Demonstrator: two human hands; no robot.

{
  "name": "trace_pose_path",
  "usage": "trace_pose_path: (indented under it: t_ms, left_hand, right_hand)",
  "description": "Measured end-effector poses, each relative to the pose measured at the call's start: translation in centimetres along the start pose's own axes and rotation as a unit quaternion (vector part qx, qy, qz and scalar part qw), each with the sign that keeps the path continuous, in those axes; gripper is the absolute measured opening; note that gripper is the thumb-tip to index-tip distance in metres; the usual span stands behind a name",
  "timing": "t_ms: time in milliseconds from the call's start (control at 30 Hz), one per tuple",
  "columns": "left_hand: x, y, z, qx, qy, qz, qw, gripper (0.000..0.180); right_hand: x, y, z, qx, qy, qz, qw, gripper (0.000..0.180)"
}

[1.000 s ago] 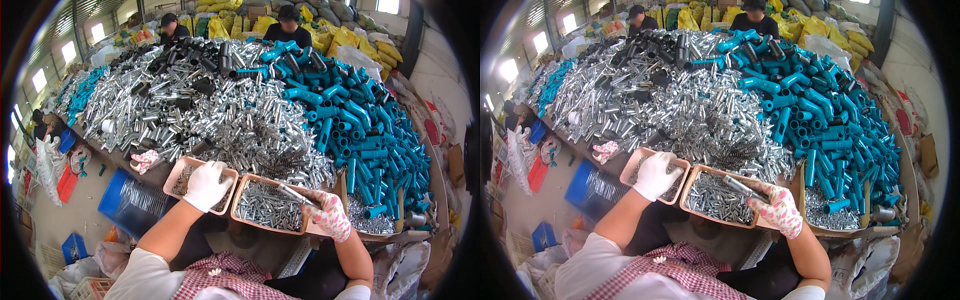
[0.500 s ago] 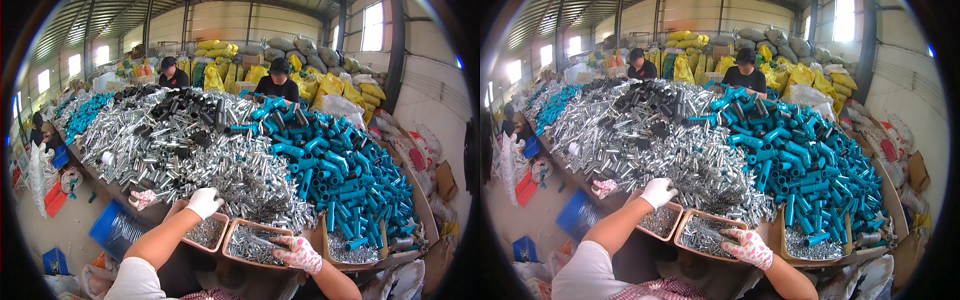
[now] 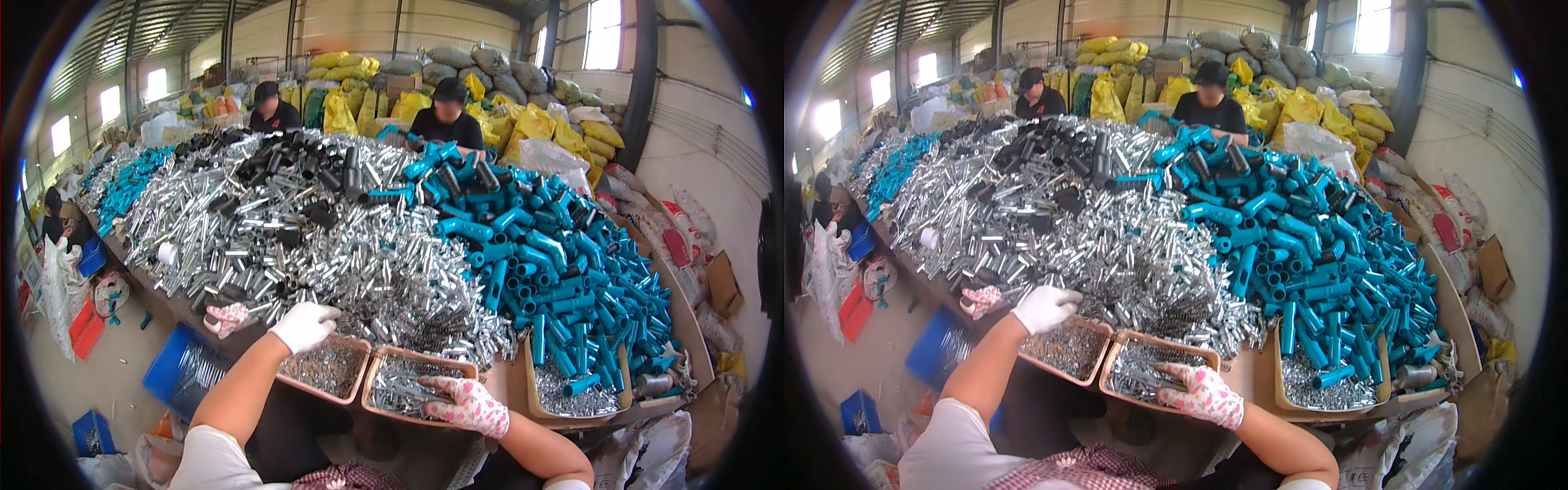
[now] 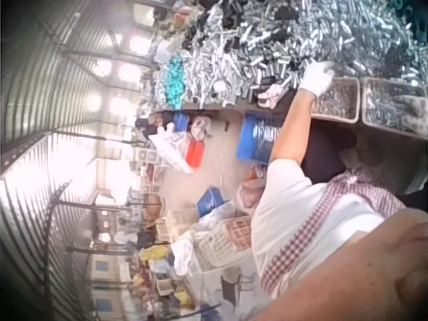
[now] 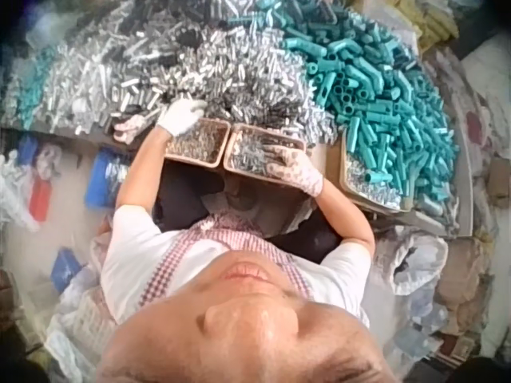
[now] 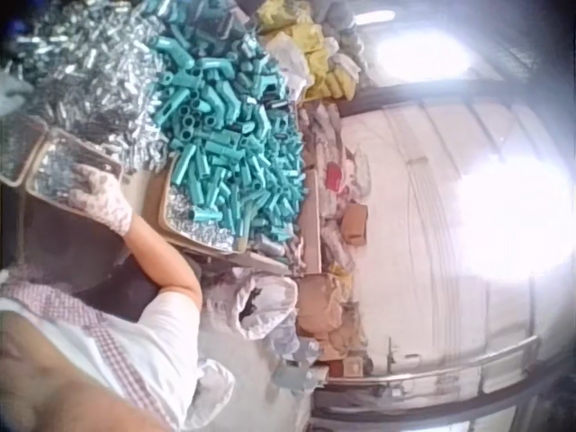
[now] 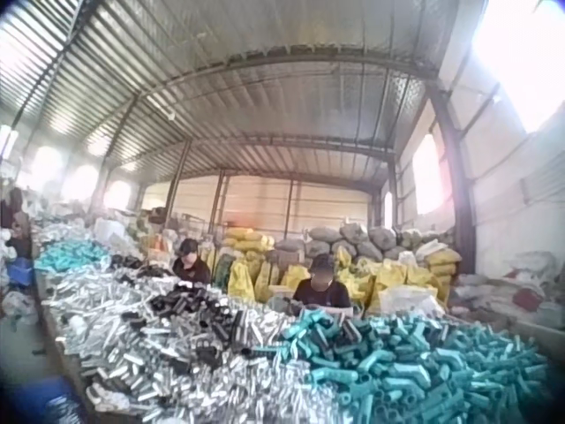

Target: The person assembles tools by fitting metal tubes and fasteners into plastic handles by hand and placing the completed tools into a basket.

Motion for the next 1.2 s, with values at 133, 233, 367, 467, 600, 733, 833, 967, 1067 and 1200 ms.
trace_pose_path:
  t_ms: [133, 233, 367, 467, 600, 733, 833, 967, 1067, 1200]
  left_hand:
    - [1.6, -0.5, 2.3, 0.034, -0.278, -0.043, 0.959, 0.043]
    - [0.8, -2.2, 3.4, -0.012, -0.398, -0.071, 0.915, 0.042]
    - [1.3, -3.6, 6.2, -0.068, -0.535, -0.067, 0.839, 0.029]
    - [0.1, -4.5, 6.7, -0.07, -0.527, -0.021, 0.846, 0.026]
    - [-2.3, -5.6, 6.2, -0.061, -0.414, 0.018, 0.908, 0.025]
    - [-4.3, -6.4, 7.4, 0.03, -0.428, -0.012, 0.903, 0.036]
    - [-5.8, -6.7, 8.3, 0.002, -0.368, 0.069, 0.927, 0.042]
    - [-9.1, -7.0, 7.2, 0.007, -0.136, 0.186, 0.973, 0.047]
    - [-10.7, -7.9, 7.0, -0.004, -0.006, 0.224, 0.975, 0.048]
    - [-10.5, -8.5, 8.9, 0.06, 0.112, 0.253, 0.959, 0.044]
  right_hand:
    - [0.7, 0.4, 0.2, 0.002, -0.012, 0.02, 1.0, 0.056]
    - [0.4, 0.4, 0.4, -0.003, -0.005, 0.014, 1.0, 0.055]
    - [1.0, 0.0, 0.2, -0.033, 0.053, 0.046, 0.997, 0.046]
    - [-1.4, 0.0, -0.9, -0.106, 0.014, -0.025, 0.994, 0.04]
    - [-0.6, -0.8, -1.9, -0.141, 0.07, -0.067, 0.985, 0.038]
    - [1.9, -1.1, -2.0, -0.106, 0.003, -0.089, 0.99, 0.04]
    - [1.7, -1.5, -1.5, -0.104, -0.018, -0.108, 0.989, 0.039]
    - [2.4, -1.5, -1.4, -0.078, -0.08, -0.15, 0.982, 0.043]
    - [3.8, -1.6, -0.1, -0.059, -0.041, -0.111, 0.991, 0.055]
    - [4.8, -1.4, 2.0, 0.014, -0.156, -0.153, 0.976, 0.083]
Point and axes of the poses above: each hand's wrist, its own y-axis towards the middle knuckle, its own z-axis out of the palm, x = y × z, the point moved 5 cm from there along y, towards the middle knuckle, and after that the axes turned 13 degrees about y, right-handed, at the moved point
